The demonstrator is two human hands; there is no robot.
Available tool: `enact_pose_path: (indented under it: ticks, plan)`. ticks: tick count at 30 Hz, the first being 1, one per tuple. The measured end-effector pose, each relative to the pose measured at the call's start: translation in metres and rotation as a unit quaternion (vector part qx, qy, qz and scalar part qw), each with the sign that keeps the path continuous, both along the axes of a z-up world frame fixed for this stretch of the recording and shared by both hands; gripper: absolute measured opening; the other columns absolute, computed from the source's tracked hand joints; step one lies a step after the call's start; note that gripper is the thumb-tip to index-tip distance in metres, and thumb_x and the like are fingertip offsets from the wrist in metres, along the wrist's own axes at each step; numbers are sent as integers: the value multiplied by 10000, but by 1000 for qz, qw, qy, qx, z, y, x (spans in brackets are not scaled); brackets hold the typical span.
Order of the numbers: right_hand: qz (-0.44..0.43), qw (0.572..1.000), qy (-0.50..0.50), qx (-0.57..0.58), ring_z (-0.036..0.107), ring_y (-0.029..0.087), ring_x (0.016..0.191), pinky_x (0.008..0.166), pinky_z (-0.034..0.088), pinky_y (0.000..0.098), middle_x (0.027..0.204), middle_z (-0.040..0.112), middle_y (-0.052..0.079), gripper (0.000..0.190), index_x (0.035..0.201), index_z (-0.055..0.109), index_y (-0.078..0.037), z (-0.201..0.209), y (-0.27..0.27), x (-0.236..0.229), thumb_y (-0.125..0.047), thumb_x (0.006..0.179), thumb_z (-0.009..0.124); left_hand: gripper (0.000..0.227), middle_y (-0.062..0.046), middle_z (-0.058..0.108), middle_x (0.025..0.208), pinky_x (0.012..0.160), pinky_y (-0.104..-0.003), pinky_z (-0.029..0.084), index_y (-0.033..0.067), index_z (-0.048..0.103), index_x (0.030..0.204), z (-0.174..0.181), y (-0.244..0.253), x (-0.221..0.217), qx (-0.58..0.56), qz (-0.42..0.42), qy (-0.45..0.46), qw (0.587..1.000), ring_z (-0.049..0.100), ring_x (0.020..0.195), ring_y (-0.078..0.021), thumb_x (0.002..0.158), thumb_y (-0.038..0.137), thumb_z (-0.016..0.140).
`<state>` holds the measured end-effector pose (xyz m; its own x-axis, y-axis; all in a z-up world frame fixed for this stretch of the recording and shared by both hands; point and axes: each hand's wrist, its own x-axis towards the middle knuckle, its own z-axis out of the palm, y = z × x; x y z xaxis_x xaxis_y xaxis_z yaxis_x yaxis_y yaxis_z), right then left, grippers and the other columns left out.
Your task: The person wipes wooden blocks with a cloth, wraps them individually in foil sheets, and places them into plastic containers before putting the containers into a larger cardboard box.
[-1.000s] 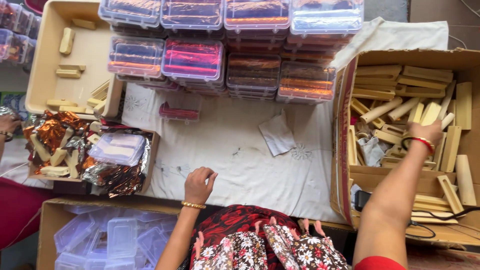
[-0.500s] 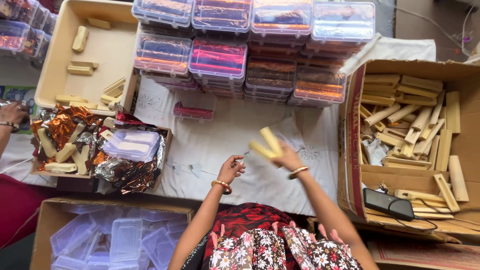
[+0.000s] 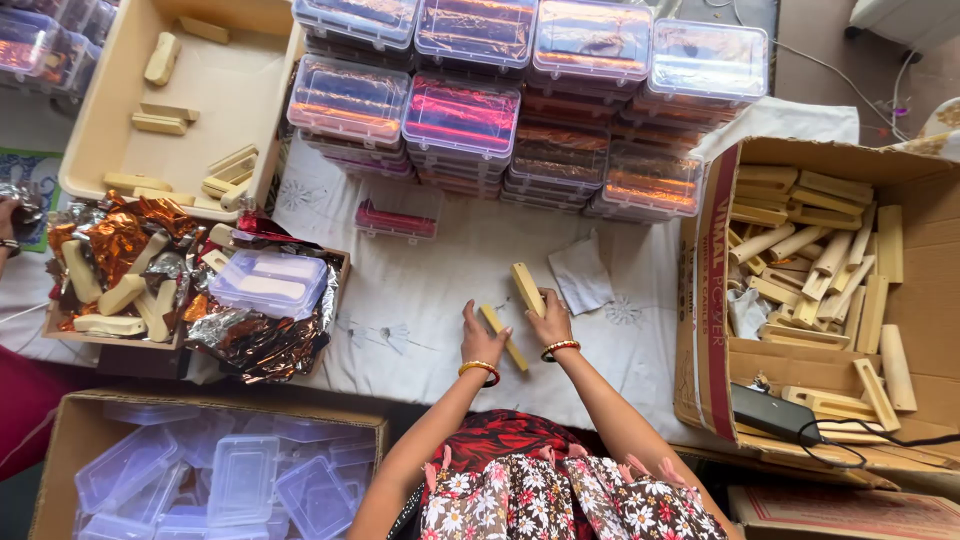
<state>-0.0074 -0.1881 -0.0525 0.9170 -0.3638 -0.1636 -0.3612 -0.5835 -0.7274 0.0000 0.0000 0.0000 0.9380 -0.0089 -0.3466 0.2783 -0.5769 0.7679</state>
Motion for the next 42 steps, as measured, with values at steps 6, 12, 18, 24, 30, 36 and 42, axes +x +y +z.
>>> enact_pose_path:
  ticks: [6, 12, 18, 24, 30, 36, 42]
  plan:
    - [13, 985, -27, -169, 360, 364, 1372, 1103, 333, 573, 1493, 450, 104, 849, 1459, 483, -220, 38, -15, 5, -398, 723, 866, 1054, -225, 543, 1438, 938, -504, 540, 266, 128, 1598, 19, -10, 9, 25, -51, 58, 997, 631, 1160, -441, 753, 74, 726]
    - [73, 944, 129, -294, 125, 415, 1520, 1064, 262, 707, 1677, 156, 68, 972, 1520, 399, -390, 92, -65, 34, -444, 683, 889, 941, -233, 571, 1382, 943, -496, 515, 214, 332, 1525, -29, 31, 70, -8, -29, -61, 998, 591, 1165, -449, 688, -27, 690]
    - [96, 954, 166, -232, 209, 405, 1474, 1122, 301, 624, 1652, 178, 71, 866, 1448, 485, -398, 122, -54, 43, -349, 676, 874, 550, -179, 603, 1240, 1090, -468, 463, 118, 572, 1319, -16, 23, 74, 115, -163, -336, 920, 581, 1190, -375, 783, 55, 681]
    - [139, 961, -180, -158, 619, 372, 1095, 966, 513, 435, 1224, 689, 120, 310, 1114, 730, -107, 35, -79, -7, -4, 829, 663, 676, -162, 388, 1556, 1114, -613, 264, 73, 446, 1477, 36, -49, -5, 116, -482, -247, 833, 311, 1446, -380, 845, 189, 657]
    - [95, 953, -239, -159, 622, 340, 1119, 989, 517, 466, 1225, 714, 108, 393, 1123, 742, -86, 60, -53, -36, 98, 805, 601, 789, -85, 340, 1638, 1235, -540, 195, 121, 401, 1532, 0, -15, -27, 150, -548, -204, 797, 204, 1564, -274, 825, 290, 707]
    - [430, 866, -189, -171, 410, 373, 1381, 1064, 297, 577, 1439, 596, 157, 518, 1245, 737, -92, 68, -11, 9, -91, 732, 669, 829, -161, 344, 1611, 1246, -496, 201, 55, 378, 1526, 20, 8, -30, 128, -544, -171, 812, 176, 1543, -358, 812, 258, 747]
    - [302, 918, -150, -209, 248, 370, 1549, 1210, 262, 555, 1646, 374, 46, 559, 1440, 571, -173, 11, -40, 80, -104, 886, 612, 841, -140, 382, 1606, 1235, -510, 215, 80, 371, 1542, 26, 8, -25, 116, -532, -152, 825, 176, 1564, -340, 808, 205, 762]
